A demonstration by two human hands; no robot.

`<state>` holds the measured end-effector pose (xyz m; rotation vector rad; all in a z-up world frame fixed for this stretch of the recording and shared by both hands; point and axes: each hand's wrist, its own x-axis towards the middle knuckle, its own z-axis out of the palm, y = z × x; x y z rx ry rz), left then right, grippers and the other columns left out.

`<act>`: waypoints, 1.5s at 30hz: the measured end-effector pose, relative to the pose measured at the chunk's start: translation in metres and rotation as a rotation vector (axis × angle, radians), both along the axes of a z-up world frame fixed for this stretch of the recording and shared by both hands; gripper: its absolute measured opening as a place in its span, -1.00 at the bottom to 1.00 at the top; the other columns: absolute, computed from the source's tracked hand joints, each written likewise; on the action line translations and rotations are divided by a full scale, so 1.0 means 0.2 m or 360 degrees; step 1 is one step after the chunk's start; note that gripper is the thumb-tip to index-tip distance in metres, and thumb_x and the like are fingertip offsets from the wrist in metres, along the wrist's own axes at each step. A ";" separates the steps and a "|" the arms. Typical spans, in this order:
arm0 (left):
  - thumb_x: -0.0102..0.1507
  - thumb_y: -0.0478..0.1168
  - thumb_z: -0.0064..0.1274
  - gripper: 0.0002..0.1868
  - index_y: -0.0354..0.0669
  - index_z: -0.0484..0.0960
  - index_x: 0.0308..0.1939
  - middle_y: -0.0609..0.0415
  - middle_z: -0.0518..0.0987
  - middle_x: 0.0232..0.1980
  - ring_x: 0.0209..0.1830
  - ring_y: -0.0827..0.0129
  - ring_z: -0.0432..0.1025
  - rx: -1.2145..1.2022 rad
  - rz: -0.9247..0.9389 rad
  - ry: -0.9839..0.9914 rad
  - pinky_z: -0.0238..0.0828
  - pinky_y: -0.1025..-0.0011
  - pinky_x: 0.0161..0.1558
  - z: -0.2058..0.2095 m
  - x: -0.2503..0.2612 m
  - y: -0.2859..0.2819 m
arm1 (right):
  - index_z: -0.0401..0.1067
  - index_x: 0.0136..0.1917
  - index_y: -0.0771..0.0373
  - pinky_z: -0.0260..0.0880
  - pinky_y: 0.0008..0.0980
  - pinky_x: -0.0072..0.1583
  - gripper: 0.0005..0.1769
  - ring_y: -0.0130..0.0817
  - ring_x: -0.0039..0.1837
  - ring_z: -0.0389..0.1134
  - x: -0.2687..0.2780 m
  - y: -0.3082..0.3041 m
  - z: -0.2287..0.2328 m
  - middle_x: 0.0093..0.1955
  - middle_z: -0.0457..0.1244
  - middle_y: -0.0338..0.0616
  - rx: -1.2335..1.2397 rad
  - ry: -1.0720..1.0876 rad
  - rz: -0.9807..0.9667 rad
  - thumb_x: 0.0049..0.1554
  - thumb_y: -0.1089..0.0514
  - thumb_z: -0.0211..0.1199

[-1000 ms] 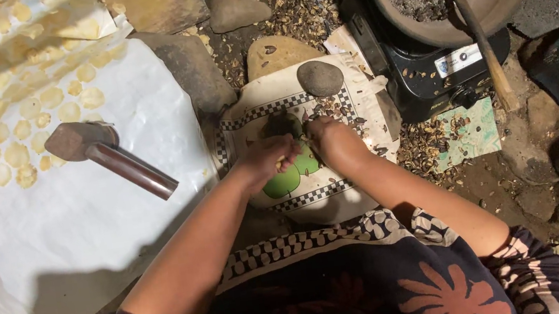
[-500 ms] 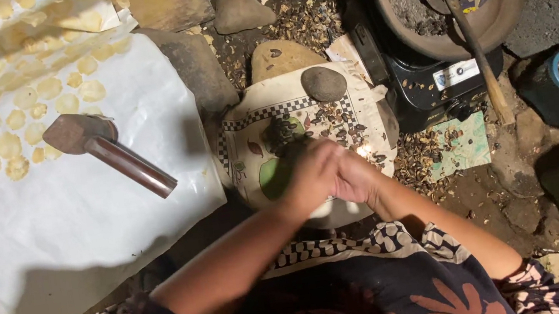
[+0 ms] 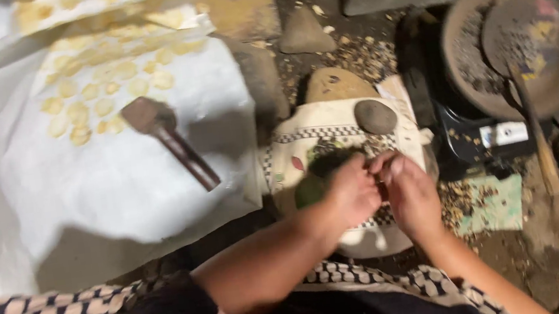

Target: Cracking nuts with a wooden mallet and grinding them with a stone on a cloth-covered surface.

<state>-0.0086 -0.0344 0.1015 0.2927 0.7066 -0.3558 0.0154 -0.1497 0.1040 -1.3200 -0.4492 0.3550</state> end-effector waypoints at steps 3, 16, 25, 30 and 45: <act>0.35 -0.08 -0.05 -0.79 -0.04 0.59 -0.29 0.14 0.41 -0.40 -0.54 0.46 0.38 -0.0118 0.0363 0.0045 0.38 0.59 -0.56 -0.28 0.03 -0.18 | 0.41 -0.32 0.35 0.30 -0.32 -0.09 -0.64 -0.23 -0.21 0.29 -0.09 0.07 0.30 -0.31 0.29 0.03 -0.0554 -0.0396 -0.0008 0.30 0.20 0.10; 0.30 -0.30 0.10 -0.63 -0.30 0.54 0.18 0.01 0.61 -0.22 -0.38 0.50 0.50 0.1656 -0.0239 -0.0788 0.43 0.67 -0.45 0.71 -0.18 1.70 | 0.54 -0.09 0.31 0.49 0.11 0.11 -0.91 0.19 0.05 0.47 -0.06 0.97 0.89 -0.05 0.42 0.13 -0.1242 -0.1237 0.0553 0.08 0.35 0.31; 0.42 0.02 0.01 -0.57 -0.27 0.57 0.16 0.02 0.63 -0.20 -0.42 0.54 0.57 0.0726 0.0542 -0.0501 0.38 0.93 -0.60 -0.11 -0.62 2.33 | 0.13 0.19 0.42 0.44 0.30 0.12 -0.51 0.42 0.09 0.42 -0.48 1.77 -0.01 -0.06 0.35 0.45 -0.1515 -0.0428 0.0343 0.27 -0.04 0.12; 0.30 -0.11 0.17 -0.71 0.57 0.77 0.00 0.43 0.65 -0.27 -0.24 0.43 0.57 0.2832 -0.0103 -0.0231 0.49 0.59 -0.18 -0.88 -0.41 2.13 | 0.09 0.47 0.27 0.40 0.31 0.24 -0.27 0.39 0.28 0.34 -0.44 1.48 0.06 0.24 0.28 0.49 -0.1958 -0.0260 0.0265 0.27 -0.27 0.05; 0.25 -0.12 0.07 -0.93 0.06 0.57 -0.31 0.19 0.49 -0.17 -0.01 0.28 0.41 0.4080 0.0000 -0.1083 0.35 0.31 -0.02 -0.51 -0.06 1.79 | 0.41 -0.16 0.27 0.28 -0.15 -0.05 -0.82 0.03 -0.27 0.30 -0.04 1.40 0.14 -0.37 0.25 0.14 -0.1004 -0.1087 -0.0927 0.25 0.21 0.06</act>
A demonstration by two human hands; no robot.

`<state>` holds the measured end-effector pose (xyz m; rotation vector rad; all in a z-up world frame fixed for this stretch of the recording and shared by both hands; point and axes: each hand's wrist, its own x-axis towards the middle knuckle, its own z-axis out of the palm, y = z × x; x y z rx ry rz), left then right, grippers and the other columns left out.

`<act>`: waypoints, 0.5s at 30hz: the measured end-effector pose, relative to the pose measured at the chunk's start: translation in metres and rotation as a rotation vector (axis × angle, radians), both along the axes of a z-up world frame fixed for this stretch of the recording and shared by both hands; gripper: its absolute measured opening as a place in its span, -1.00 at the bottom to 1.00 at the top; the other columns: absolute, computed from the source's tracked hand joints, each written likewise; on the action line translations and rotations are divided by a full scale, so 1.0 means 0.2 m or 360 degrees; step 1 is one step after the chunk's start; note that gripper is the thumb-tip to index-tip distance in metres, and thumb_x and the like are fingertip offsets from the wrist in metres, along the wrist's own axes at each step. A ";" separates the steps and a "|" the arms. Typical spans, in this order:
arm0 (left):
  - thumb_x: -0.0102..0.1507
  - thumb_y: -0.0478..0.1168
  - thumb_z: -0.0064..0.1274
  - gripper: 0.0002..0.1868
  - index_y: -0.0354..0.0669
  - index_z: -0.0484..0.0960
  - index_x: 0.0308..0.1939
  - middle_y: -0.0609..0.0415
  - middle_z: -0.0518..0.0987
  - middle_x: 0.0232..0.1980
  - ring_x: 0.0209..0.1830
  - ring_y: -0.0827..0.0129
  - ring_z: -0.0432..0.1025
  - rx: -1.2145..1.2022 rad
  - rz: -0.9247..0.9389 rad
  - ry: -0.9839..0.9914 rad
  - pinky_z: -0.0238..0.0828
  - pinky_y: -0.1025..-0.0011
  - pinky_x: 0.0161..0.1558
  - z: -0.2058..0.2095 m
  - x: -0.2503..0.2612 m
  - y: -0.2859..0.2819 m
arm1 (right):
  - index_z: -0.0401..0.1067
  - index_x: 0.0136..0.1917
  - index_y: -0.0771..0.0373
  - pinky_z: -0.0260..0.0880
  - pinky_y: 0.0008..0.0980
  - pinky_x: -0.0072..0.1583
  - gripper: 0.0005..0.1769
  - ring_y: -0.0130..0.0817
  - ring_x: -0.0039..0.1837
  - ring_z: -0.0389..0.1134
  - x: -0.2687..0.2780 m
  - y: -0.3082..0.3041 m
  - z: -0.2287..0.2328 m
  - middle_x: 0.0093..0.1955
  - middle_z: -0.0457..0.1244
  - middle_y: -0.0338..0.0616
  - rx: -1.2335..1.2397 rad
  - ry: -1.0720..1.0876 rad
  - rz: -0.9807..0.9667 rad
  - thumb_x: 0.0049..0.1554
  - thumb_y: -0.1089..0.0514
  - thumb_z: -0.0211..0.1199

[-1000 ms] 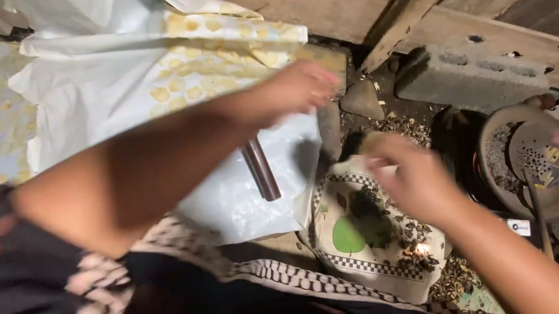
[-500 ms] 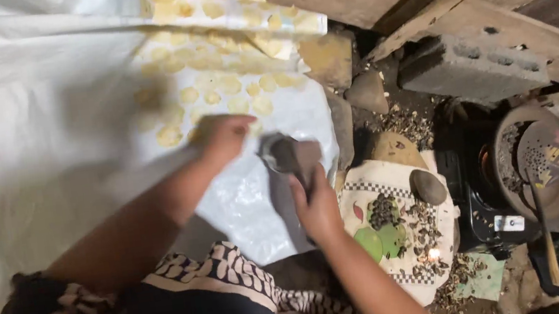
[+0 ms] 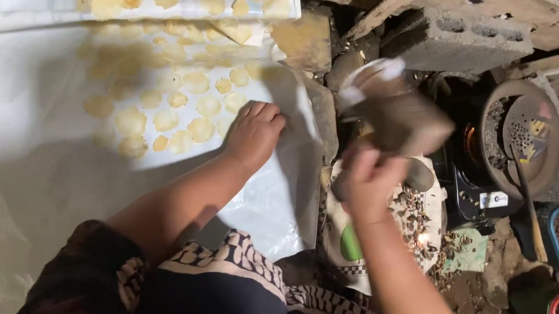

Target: Cracking nuts with a wooden mallet and grinding them with a stone on a cloth-covered surface.

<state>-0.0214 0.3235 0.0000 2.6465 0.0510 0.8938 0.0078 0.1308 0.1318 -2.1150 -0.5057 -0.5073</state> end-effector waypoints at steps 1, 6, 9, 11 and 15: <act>0.25 -0.12 0.07 -0.93 0.06 0.57 -0.31 0.19 0.49 -0.17 -0.01 0.28 0.41 0.0003 0.0015 -0.0002 0.35 0.31 -0.02 0.01 -0.04 0.03 | 0.41 -0.16 0.27 0.28 -0.15 -0.05 -0.82 0.03 -0.27 0.30 0.01 0.00 -0.15 -0.37 0.25 0.14 0.0003 -0.0002 0.0015 0.25 0.21 0.06; 0.31 -0.08 0.12 -0.88 0.02 0.56 -0.20 0.13 0.47 -0.15 -0.06 0.17 0.41 0.0144 0.0006 0.0067 0.33 0.24 -0.06 0.11 -0.29 0.10 | 0.21 0.34 0.61 0.44 0.29 0.12 -0.20 0.43 0.12 0.40 -0.01 0.12 -0.17 0.03 0.34 0.55 -0.0941 0.1011 0.0260 0.27 -0.24 0.12; 0.31 0.00 0.13 -0.77 0.01 0.57 -0.08 0.12 0.46 -0.12 -0.03 0.16 0.40 0.0087 0.0000 0.0032 0.33 0.23 0.00 0.08 -0.27 0.10 | 0.39 0.09 0.38 0.39 0.30 0.07 -0.47 0.40 0.11 0.40 0.10 0.09 -0.04 -0.08 0.37 0.39 -0.0743 0.1058 0.0324 0.24 -0.19 0.23; 0.22 0.04 0.21 -0.64 -0.01 0.57 -0.02 0.09 0.47 -0.08 0.01 0.14 0.39 0.0075 0.0016 0.0077 0.32 0.20 0.04 0.07 -0.24 0.09 | 0.34 0.03 0.35 0.37 0.16 -0.07 -0.58 0.31 -0.07 0.42 0.07 0.12 0.05 -0.21 0.34 0.35 -0.0591 0.1001 0.0281 0.27 -0.10 0.22; 0.12 -0.06 0.26 -0.65 0.01 0.60 -0.06 0.10 0.51 -0.08 0.03 0.14 0.40 0.0041 -0.0144 0.0131 0.31 0.16 0.07 -0.10 -0.09 0.03 | 0.22 -0.07 0.21 0.35 -0.34 -0.41 -0.75 -0.25 -0.50 0.36 0.07 0.12 0.11 -0.52 0.25 -0.06 -0.0164 0.0965 0.0207 0.34 0.05 0.17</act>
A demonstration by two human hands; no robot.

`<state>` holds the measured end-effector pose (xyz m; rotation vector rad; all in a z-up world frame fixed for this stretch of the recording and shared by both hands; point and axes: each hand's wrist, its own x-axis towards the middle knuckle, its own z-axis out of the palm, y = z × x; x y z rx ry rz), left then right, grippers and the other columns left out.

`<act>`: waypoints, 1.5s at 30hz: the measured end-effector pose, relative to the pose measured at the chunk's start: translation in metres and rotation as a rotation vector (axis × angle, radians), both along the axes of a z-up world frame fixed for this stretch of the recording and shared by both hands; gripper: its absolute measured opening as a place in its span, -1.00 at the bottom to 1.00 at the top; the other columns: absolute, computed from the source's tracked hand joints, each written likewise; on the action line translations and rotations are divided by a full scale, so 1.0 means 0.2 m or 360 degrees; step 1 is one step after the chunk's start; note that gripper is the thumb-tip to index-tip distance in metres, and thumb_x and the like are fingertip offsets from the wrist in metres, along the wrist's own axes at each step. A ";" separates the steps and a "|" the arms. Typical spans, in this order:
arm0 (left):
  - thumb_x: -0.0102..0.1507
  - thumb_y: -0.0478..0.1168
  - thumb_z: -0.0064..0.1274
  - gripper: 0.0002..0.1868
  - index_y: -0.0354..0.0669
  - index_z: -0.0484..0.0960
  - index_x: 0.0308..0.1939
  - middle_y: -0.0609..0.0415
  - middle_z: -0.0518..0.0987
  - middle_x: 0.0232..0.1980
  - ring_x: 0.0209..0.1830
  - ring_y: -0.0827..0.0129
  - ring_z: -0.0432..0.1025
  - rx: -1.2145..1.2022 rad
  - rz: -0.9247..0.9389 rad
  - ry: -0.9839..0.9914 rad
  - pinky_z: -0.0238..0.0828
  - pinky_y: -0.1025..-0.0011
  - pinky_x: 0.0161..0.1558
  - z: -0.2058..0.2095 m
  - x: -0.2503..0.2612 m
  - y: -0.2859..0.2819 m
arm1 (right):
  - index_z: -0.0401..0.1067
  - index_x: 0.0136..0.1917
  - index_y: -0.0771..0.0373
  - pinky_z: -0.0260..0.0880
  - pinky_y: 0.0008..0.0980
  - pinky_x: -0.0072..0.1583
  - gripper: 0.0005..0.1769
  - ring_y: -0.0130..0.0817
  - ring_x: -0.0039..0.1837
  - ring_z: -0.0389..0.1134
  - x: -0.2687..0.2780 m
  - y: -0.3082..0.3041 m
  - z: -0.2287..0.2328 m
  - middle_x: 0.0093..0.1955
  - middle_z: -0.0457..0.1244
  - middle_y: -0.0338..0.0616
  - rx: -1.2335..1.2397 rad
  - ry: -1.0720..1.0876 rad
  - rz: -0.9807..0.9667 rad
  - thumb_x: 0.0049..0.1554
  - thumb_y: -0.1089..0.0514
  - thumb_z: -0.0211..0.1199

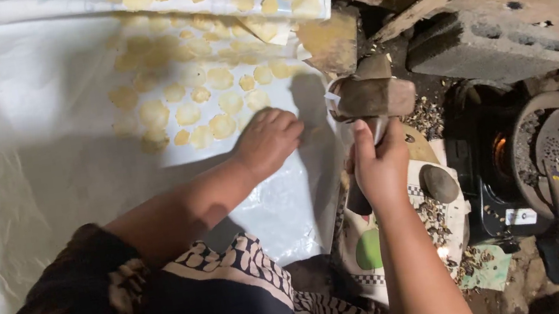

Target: Cracking nuts with a wooden mallet and grinding them with a stone on a cloth-covered surface.

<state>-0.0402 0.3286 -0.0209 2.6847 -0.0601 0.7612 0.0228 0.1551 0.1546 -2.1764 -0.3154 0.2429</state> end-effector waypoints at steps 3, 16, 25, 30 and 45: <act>0.22 -0.15 0.15 -0.89 0.05 0.59 -0.19 0.14 0.48 -0.21 -0.08 0.20 0.41 0.0047 0.0028 -0.0134 0.32 0.26 -0.01 0.12 -0.03 0.04 | 0.23 -0.10 0.23 0.27 -0.37 -0.46 -0.74 -0.24 -0.53 0.34 0.01 -0.02 -0.15 -0.59 0.22 -0.04 0.0034 -0.0184 -0.0025 0.33 0.07 0.21; 0.16 -0.21 0.21 -0.52 -0.15 0.45 0.13 -0.03 0.58 -0.28 -0.14 0.11 0.49 -0.0048 0.0121 -0.0076 0.43 0.18 -0.04 0.12 -0.07 0.05 | 0.33 -0.22 0.15 0.34 -0.44 -0.24 -0.69 -0.30 -0.49 0.32 -0.10 0.05 0.26 -0.57 0.24 -0.22 0.0082 -0.0491 0.0143 0.38 0.09 0.19; 0.32 -0.26 -0.03 -0.97 -0.09 0.51 -0.23 0.04 0.45 -0.18 -0.07 0.16 0.42 0.0403 0.0218 -0.0152 0.34 0.27 -0.03 0.35 -0.37 0.24 | 0.26 -0.05 0.31 0.44 0.25 -0.18 -0.50 0.36 -0.20 0.45 -0.20 0.04 -0.49 -0.33 0.35 0.39 -0.0781 -0.0468 0.0234 0.24 -0.21 0.20; 0.29 -0.22 0.14 -0.83 -0.04 0.58 -0.05 0.12 0.50 -0.12 -0.06 0.21 0.44 0.0165 0.0324 -0.0176 0.38 0.27 0.04 0.30 -0.44 0.24 | 0.38 -0.03 0.39 0.37 0.37 -0.01 -0.43 0.43 0.02 0.41 -0.09 0.11 -0.15 -0.20 0.37 0.40 -0.0745 -0.0012 0.0445 0.20 -0.24 0.24; 0.22 -0.08 0.07 -0.85 0.00 0.50 -0.38 0.10 0.44 -0.29 -0.17 0.16 0.38 -0.0068 0.0411 -0.0188 0.23 0.21 -0.13 -0.01 0.07 0.12 | 0.38 0.05 0.39 0.36 -0.13 -0.36 -0.69 -0.10 -0.44 0.36 -0.09 0.11 0.12 -0.38 0.29 0.11 -0.0163 -0.0026 0.0224 0.29 0.05 0.23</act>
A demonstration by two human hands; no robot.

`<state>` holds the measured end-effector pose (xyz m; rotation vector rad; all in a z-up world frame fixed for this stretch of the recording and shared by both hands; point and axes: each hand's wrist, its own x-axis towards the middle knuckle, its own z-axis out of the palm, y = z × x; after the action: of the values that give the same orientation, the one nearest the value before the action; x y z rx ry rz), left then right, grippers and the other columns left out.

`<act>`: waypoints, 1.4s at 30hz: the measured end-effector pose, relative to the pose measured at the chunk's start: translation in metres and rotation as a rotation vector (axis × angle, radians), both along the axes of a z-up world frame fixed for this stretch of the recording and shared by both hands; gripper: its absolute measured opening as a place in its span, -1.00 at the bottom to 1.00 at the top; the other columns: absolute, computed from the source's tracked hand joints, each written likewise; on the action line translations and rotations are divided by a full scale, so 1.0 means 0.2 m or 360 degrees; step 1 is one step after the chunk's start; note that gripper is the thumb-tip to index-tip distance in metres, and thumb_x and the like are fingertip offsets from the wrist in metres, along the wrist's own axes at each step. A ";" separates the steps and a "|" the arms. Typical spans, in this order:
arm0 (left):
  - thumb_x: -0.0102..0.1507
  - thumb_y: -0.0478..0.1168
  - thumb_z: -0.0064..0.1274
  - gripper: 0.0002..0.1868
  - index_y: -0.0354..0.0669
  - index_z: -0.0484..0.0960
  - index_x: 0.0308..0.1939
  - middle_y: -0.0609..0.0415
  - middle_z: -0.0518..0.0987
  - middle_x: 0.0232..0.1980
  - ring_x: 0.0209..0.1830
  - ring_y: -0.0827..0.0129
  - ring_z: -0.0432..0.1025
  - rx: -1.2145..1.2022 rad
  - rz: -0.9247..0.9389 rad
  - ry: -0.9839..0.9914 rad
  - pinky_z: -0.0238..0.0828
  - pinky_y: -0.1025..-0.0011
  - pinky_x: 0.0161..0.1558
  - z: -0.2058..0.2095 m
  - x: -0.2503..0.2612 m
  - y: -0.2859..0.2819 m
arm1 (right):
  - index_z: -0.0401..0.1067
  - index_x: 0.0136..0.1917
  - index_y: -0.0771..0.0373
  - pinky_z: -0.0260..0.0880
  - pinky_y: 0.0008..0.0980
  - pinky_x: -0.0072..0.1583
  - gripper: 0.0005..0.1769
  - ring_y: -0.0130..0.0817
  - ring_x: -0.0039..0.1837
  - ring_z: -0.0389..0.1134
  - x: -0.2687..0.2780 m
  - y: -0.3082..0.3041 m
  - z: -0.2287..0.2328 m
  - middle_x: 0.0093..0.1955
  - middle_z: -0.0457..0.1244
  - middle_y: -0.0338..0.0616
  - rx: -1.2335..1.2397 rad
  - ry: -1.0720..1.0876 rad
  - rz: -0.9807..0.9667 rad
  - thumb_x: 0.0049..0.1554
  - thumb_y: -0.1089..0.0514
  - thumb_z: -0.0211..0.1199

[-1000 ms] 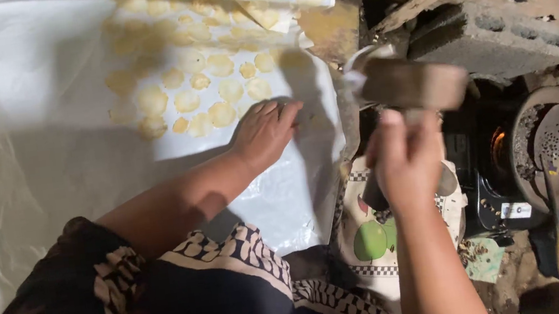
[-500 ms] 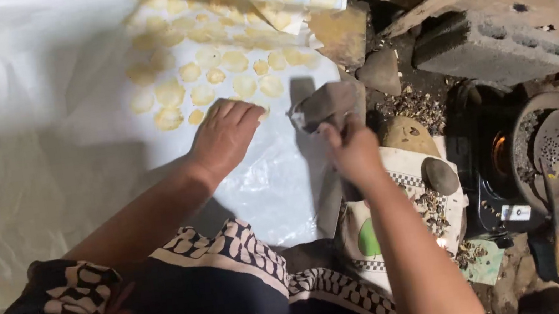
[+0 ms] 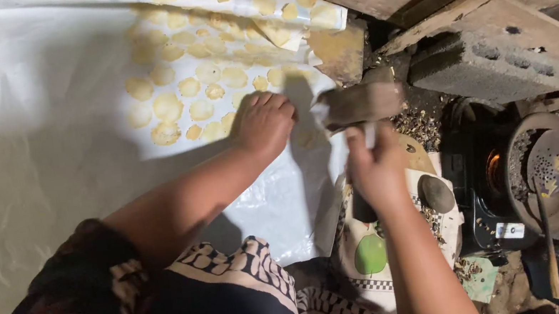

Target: Cracking nuts with a wooden mallet and grinding them with a stone on a cloth-covered surface.

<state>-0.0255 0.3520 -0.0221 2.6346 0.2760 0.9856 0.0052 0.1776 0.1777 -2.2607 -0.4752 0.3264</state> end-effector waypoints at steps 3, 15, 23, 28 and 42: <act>0.24 -0.07 0.08 -0.84 -0.03 0.59 -0.33 0.08 0.48 -0.31 -0.22 0.13 0.41 0.0002 0.0078 0.0101 0.24 0.18 -0.17 0.08 0.01 0.01 | 0.17 -0.04 0.27 0.21 -0.45 -0.42 -0.86 -0.25 -0.56 0.29 -0.02 0.00 0.27 -0.56 0.24 -0.10 0.0562 -0.0445 0.0201 0.41 0.26 0.01; 0.14 0.08 0.28 -0.37 0.00 0.51 0.23 0.01 0.44 0.15 0.23 0.06 0.33 0.0015 -0.0108 0.0289 0.23 0.13 0.15 0.34 -0.56 0.12 | 0.21 0.25 0.31 0.37 0.45 0.01 -0.40 0.51 0.05 0.37 0.03 0.11 -0.55 -0.05 0.33 0.46 -0.0443 -0.0200 0.0238 0.18 -0.16 0.25; 0.29 -0.25 0.14 -0.95 -0.04 0.58 -0.23 0.11 0.46 -0.20 -0.13 0.18 0.44 0.0195 -0.0034 0.0014 0.35 0.28 -0.10 0.33 -0.59 0.13 | 0.25 -0.01 0.20 0.40 -0.16 -0.26 -0.63 -0.14 -0.41 0.42 0.09 0.18 -0.16 -0.53 0.29 -0.10 -0.0195 -0.0011 0.0041 0.26 -0.14 0.19; 0.23 -0.29 0.23 -0.87 -0.06 0.62 -0.17 0.13 0.51 -0.15 -0.05 0.24 0.49 -0.0026 -0.0079 0.0077 0.49 0.30 -0.03 0.37 -0.61 0.12 | 0.28 -0.06 0.37 0.35 0.30 -0.16 -0.49 0.44 -0.10 0.41 -0.02 0.16 -0.39 -0.29 0.31 0.43 -0.0291 -0.0461 -0.0078 0.24 -0.15 0.29; 0.45 -0.16 -0.19 -0.69 -0.24 0.59 0.10 -0.18 0.67 -0.21 -0.15 -0.11 0.58 -0.0323 -0.0246 0.0367 0.48 0.01 -0.10 0.25 -0.21 0.04 | 0.36 -0.38 0.13 0.20 -0.52 -0.40 -0.58 -0.35 -0.57 0.24 -0.12 0.07 0.14 -0.63 0.19 -0.18 0.0564 -0.0454 0.0286 0.29 0.32 -0.04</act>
<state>-0.0680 0.3591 0.0278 2.5373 0.2085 0.5732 -0.0189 0.1925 0.2064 -1.9272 -0.8196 0.0026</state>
